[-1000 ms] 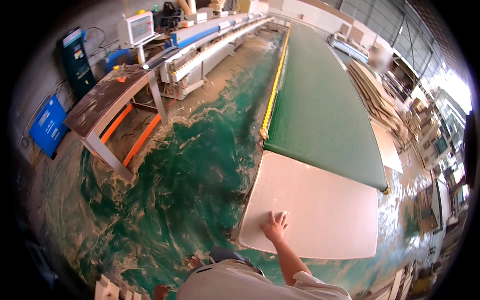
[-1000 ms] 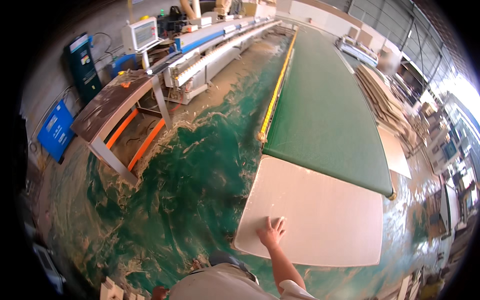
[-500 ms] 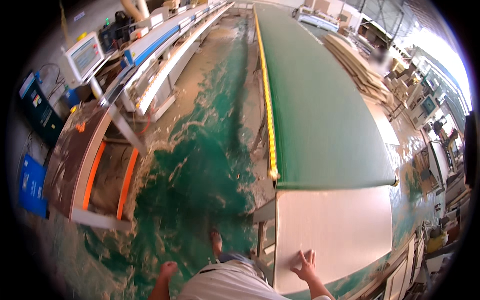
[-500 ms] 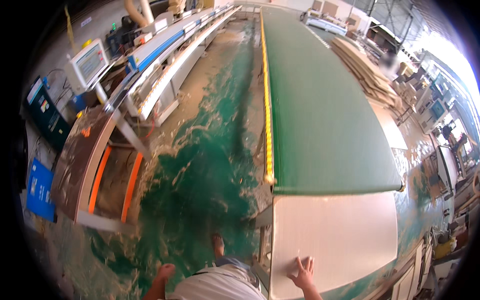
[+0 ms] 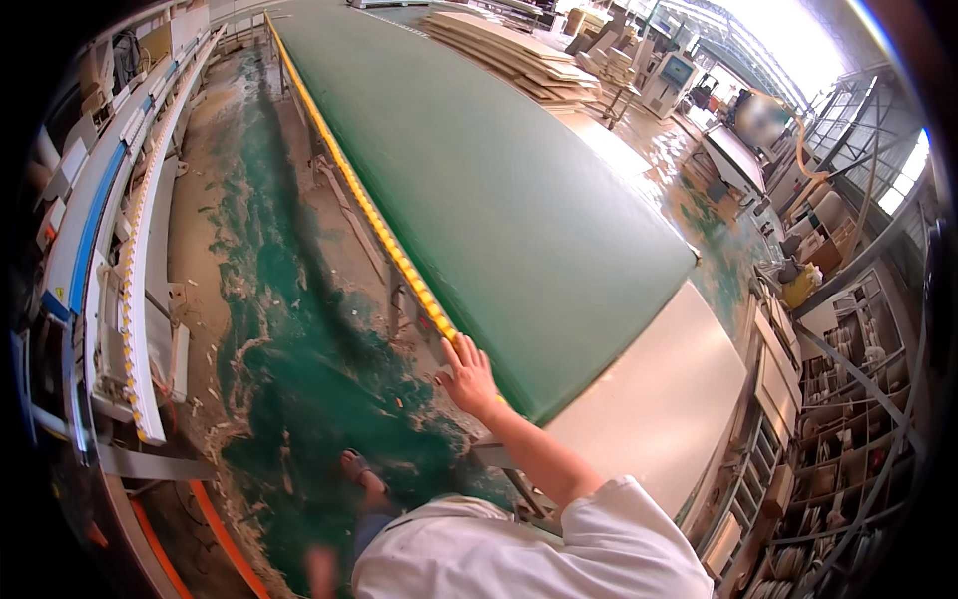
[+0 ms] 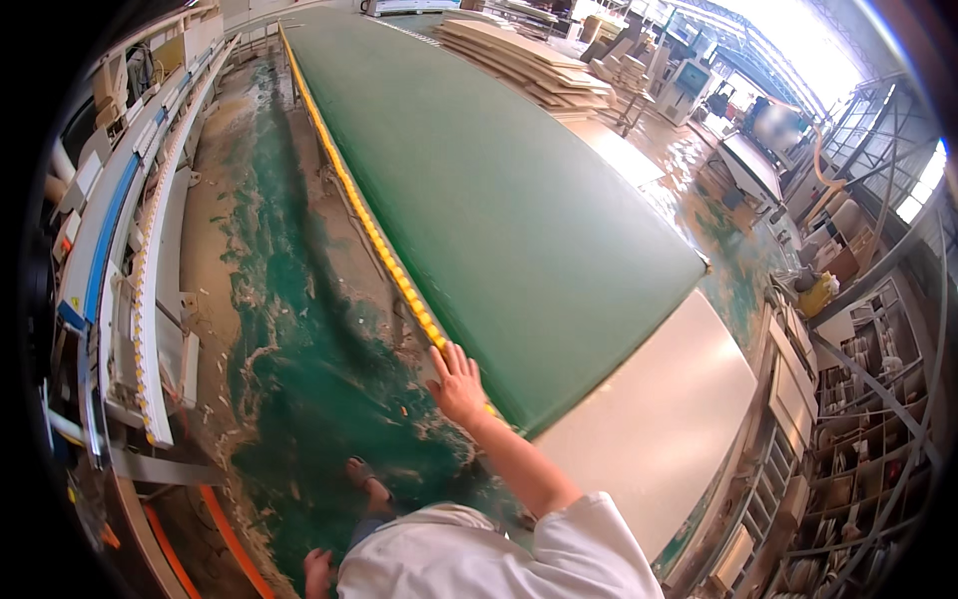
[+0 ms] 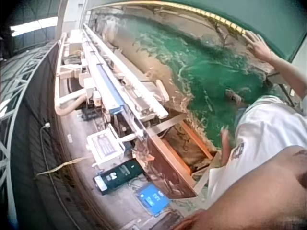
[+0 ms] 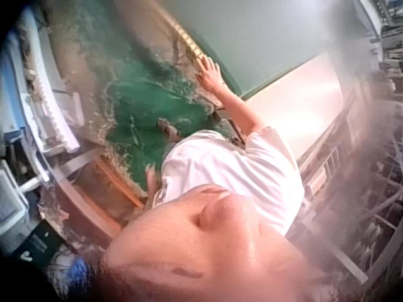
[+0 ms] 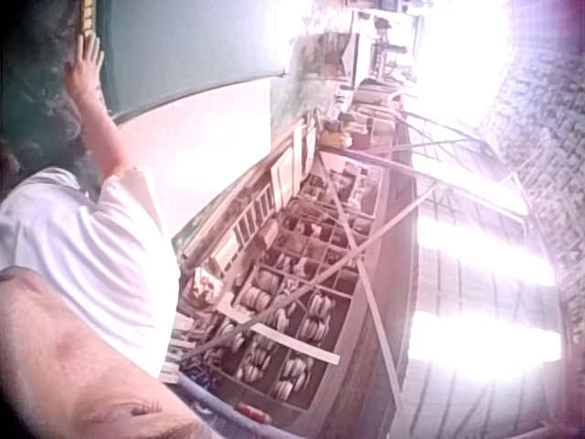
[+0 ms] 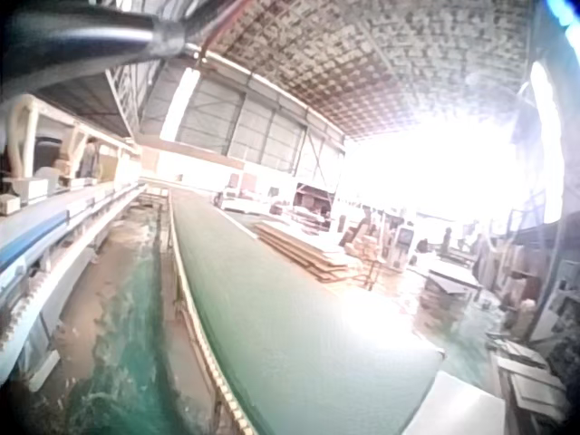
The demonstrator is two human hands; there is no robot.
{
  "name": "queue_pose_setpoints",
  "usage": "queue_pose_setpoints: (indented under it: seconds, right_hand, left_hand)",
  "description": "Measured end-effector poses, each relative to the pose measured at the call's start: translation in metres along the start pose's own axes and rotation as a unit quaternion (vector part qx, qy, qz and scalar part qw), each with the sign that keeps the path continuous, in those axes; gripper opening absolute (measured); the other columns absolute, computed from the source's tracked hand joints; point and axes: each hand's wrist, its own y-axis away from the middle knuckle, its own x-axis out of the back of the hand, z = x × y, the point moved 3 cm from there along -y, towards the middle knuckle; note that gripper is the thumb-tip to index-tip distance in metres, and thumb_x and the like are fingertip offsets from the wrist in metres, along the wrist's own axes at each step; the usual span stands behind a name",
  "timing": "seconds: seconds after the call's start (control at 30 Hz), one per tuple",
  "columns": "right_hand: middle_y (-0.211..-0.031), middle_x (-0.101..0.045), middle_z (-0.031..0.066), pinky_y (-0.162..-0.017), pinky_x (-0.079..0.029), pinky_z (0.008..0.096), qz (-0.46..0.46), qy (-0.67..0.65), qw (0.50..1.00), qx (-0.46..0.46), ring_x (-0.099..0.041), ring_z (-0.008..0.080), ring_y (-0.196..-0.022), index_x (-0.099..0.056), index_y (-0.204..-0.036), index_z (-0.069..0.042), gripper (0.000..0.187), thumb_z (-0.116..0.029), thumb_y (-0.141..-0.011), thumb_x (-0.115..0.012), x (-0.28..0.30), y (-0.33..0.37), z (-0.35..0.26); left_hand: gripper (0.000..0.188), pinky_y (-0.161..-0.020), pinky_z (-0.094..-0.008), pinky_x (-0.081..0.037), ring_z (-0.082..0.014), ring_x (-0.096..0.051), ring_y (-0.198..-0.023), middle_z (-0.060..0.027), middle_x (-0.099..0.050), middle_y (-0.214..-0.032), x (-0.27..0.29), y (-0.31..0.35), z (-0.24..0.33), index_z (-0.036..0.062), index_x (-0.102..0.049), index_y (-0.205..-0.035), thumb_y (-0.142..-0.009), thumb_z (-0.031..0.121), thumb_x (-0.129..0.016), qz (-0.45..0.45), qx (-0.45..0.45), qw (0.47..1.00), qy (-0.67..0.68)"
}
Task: The person organizes wood planks, cuts them using a hand-held cutter, and processes them through a large industrial woodworking machine.
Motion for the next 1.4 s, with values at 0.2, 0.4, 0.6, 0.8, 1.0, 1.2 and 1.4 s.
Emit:
queue_pose_setpoints:
  seconds: [0.2,0.4,0.6,0.8,1.0,1.2,1.4]
  right_hand:
    - [-0.171,-0.025,0.0149,-0.125,-0.021,0.0602,-0.044,0.117,0.99,-0.063,-0.02,0.0344,-0.159,-0.026,-0.164,-0.009,0.082,-0.025,-0.093,-0.063,-0.037,-0.132,-0.036]
    - [-0.169,-0.028,0.0167,-0.126,-0.022,0.0577,-0.054,0.121,0.989,-0.07,-0.023,0.0362,-0.158,-0.027,-0.163,-0.007,0.081,-0.022,-0.092,-0.062,-0.07,-0.26,-0.056]
    - [-0.168,-0.028,0.0207,-0.125,-0.022,0.062,-0.053,0.112,0.991,-0.052,-0.022,0.0398,-0.157,-0.027,-0.164,-0.011,0.083,-0.02,-0.09,-0.065,-0.103,-0.449,-0.09]
    - [-0.168,-0.025,0.0222,-0.125,-0.018,0.0636,-0.058,0.098,0.991,-0.066,-0.019,0.0411,-0.158,-0.026,-0.164,-0.014,0.09,-0.021,-0.086,-0.07,-0.162,-0.662,-0.116]
    - [-0.168,-0.026,0.0224,-0.125,-0.017,0.0648,-0.043,0.076,0.993,-0.079,-0.02,0.0414,-0.158,-0.025,-0.166,-0.017,0.091,-0.017,-0.085,-0.066,-0.227,-0.898,-0.154]
    - [-0.168,-0.026,0.0218,-0.124,-0.019,0.0645,-0.036,0.114,0.99,-0.068,-0.021,0.0415,-0.157,-0.023,-0.166,-0.018,0.095,-0.021,-0.084,-0.07,-0.272,-1.088,-0.196]
    - [-0.168,-0.026,0.0223,-0.124,-0.018,0.0648,-0.065,0.108,0.989,-0.077,-0.02,0.0429,-0.157,-0.026,-0.166,-0.018,0.092,-0.022,-0.085,-0.07,-0.295,-1.23,-0.219]
  left_hand:
    - [0.036,-0.062,-0.0415,-0.055,-0.024,-0.066,-0.08,-0.0099,-0.065,-0.094,0.048,-0.12,0.146,0.003,-0.062,-0.126,-0.092,0.012,-0.069,-0.016,0.133,0.987,0.085]
    - [0.033,-0.059,-0.0408,-0.054,-0.0253,-0.067,-0.076,-0.0108,-0.066,-0.097,0.075,-0.244,0.283,0.0018,-0.062,-0.126,-0.096,0.014,-0.067,-0.079,0.134,0.988,0.017]
    - [0.031,-0.059,-0.0379,-0.054,-0.0264,-0.068,-0.075,-0.0128,-0.067,-0.102,0.076,-0.399,0.448,0.0002,-0.061,-0.125,-0.099,0.017,-0.065,-0.054,0.101,0.993,0.011]
    - [0.016,-0.055,-0.031,-0.051,-0.017,-0.062,-0.067,-0.0074,-0.065,-0.087,0.062,-0.502,0.637,0.0033,-0.061,-0.11,-0.101,0.017,-0.062,-0.082,0.044,0.995,0.039]
    - [0.018,-0.058,-0.0321,-0.051,-0.015,-0.063,-0.069,-0.0076,-0.069,-0.086,0.082,-0.595,0.744,0.0028,-0.068,-0.103,-0.099,0.02,-0.064,-0.019,0.032,0.998,0.051]
    - [0.025,-0.058,-0.0352,-0.05,-0.0205,-0.066,-0.068,-0.009,-0.071,-0.09,0.108,-0.726,0.795,0.0054,-0.07,-0.102,-0.094,0.029,-0.069,-0.109,0.098,0.989,-0.022]
    - [0.028,-0.056,-0.0385,-0.045,-0.0228,-0.06,-0.059,-0.0101,-0.068,-0.074,0.13,-0.899,0.952,0.0053,-0.072,-0.096,-0.095,0.033,-0.069,-0.145,0.017,0.967,-0.207]
